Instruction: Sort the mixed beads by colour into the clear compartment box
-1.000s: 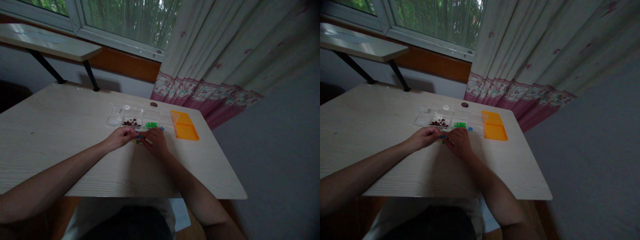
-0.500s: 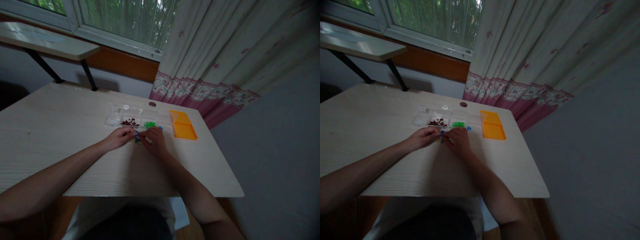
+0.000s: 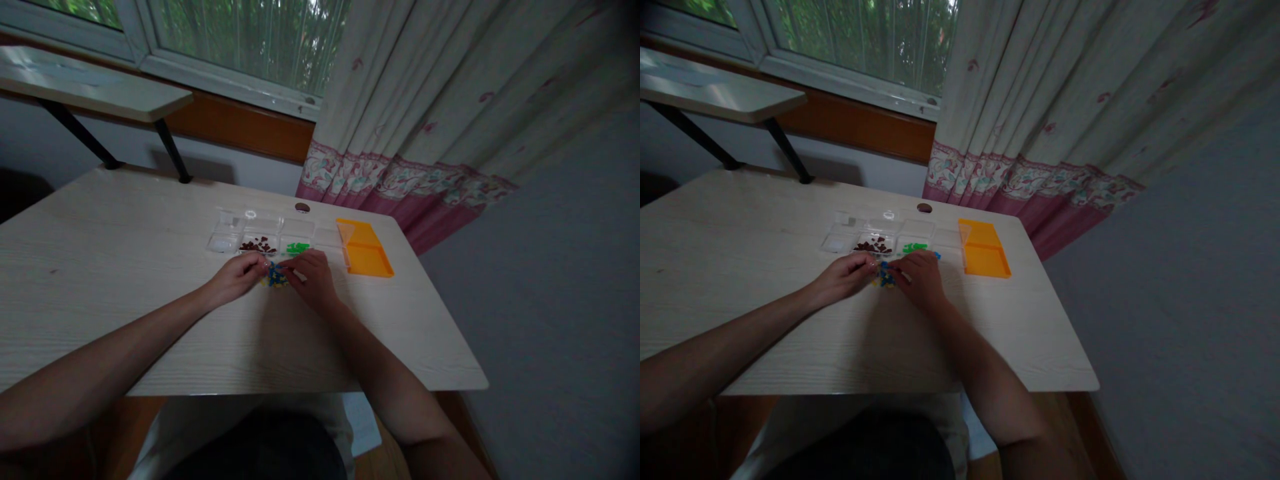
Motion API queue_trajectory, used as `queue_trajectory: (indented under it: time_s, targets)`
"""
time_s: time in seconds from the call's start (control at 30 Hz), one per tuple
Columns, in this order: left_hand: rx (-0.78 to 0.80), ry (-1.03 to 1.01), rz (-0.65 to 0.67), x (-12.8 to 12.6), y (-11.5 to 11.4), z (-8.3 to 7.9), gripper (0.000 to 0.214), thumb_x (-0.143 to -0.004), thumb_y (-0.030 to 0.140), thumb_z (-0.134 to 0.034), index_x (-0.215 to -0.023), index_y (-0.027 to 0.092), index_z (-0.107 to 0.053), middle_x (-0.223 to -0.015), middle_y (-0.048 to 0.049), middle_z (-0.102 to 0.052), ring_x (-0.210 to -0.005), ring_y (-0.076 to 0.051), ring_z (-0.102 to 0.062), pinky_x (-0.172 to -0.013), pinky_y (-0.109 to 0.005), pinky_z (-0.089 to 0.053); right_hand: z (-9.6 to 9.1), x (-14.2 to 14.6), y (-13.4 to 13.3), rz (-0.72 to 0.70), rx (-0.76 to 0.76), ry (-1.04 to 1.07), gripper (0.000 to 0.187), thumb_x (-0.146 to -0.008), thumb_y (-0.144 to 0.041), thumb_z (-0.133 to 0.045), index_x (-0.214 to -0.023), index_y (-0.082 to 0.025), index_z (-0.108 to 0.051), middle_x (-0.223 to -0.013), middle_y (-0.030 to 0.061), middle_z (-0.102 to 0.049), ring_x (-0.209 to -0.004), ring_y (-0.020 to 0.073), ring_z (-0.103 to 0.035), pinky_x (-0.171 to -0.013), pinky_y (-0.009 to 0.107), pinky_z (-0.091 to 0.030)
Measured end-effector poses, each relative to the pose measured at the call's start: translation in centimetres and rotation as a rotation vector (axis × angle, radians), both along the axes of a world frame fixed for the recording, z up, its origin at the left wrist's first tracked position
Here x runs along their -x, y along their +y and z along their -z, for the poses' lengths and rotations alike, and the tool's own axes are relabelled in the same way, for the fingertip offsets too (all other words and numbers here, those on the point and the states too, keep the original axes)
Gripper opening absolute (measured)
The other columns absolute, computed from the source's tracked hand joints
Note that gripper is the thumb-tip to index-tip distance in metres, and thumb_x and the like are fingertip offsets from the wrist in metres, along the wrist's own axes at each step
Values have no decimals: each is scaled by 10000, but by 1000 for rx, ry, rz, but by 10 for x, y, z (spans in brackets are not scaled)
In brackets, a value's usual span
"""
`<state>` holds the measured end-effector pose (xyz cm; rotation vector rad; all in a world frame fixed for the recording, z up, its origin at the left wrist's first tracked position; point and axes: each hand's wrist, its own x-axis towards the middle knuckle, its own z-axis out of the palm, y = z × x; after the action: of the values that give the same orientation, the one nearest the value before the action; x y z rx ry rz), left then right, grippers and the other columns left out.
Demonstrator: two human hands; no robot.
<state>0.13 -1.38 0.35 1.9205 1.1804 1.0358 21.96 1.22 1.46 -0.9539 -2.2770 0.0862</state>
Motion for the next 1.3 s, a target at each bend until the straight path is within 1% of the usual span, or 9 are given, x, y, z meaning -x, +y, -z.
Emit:
queue_trajectory:
  time_s: [0.1,0.2,0.3,0.43,0.6,0.8,0.97,1.1,1.3]
  targets:
    - [-104,79,-74,7,3,-3,307,-953,406,-460,-799,170,-583,-758,-12,-546,-722,-138,-509,-668,-259,-404,-2,-23,19,217,18,-2,200,-924,-377,-588,-948,-248,-740,-884,30,-721,-907,191,-584,-892,351,-362]
    - [-166,194,-101,14,6,-4,297,-954,401,-466,-837,171,-611,-789,-21,-553,-733,-145,-514,-676,-265,-395,1,-47,37,481,7,9,214,-901,-386,-605,-904,-231,-753,-961,59,-692,-972,222,-534,-879,360,-348]
    - [-184,249,-90,17,7,-4,300,-955,406,-468,-872,168,-631,-809,-28,-560,-731,-147,-519,-673,-269,-389,7,-58,46,600,91,-32,206,-869,-389,-631,-888,-238,-769,-969,73,-670,-974,243,-505,-848,367,-346]
    - [-192,265,-80,16,6,-5,315,-955,419,-469,-862,166,-633,-801,-32,-565,-732,-152,-525,-671,-272,-390,13,-61,50,648,147,-49,201,-851,-398,-632,-896,-259,-771,-989,71,-655,-983,251,-489,-843,376,-346]
    - [-199,276,-68,16,7,-4,322,-954,428,-466,-860,174,-640,-795,-32,-577,-740,-155,-531,-675,-271,-399,18,-64,54,663,137,-34,231,-843,-406,-623,-848,-235,-778,-937,90,-651,-956,253,-478,-823,381,-358]
    - [-196,289,-69,17,7,-4,308,-947,415,-487,-850,172,-648,-779,-28,-570,-727,-153,-531,-675,-270,-397,16,-64,52,689,150,-64,218,-872,-371,-609,-878,-238,-781,-948,96,-667,-953,258,-491,-836,392,-349]
    - [-205,301,-80,17,7,-5,301,-945,407,-491,-843,170,-648,-782,-32,-579,-731,-157,-537,-684,-276,-402,13,-65,53,701,179,-101,269,-909,-386,-560,-936,-224,-774,-974,104,-679,-954,266,-497,-824,384,-344]
    - [-214,329,-97,21,10,-2,294,-945,390,-486,-880,170,-670,-806,-45,-604,-765,-171,-554,-712,-288,-416,9,-62,52,679,139,-64,315,-939,-407,-509,-955,-225,-764,-987,90,-687,-955,252,-500,-829,369,-338]
    - [-218,378,-65,24,12,0,242,-920,351,-515,-941,185,-691,-849,-50,-619,-835,-187,-575,-762,-302,-441,8,-52,45,592,61,16,295,-941,-394,-520,-892,-227,-758,-947,65,-697,-942,224,-512,-839,346,-325]
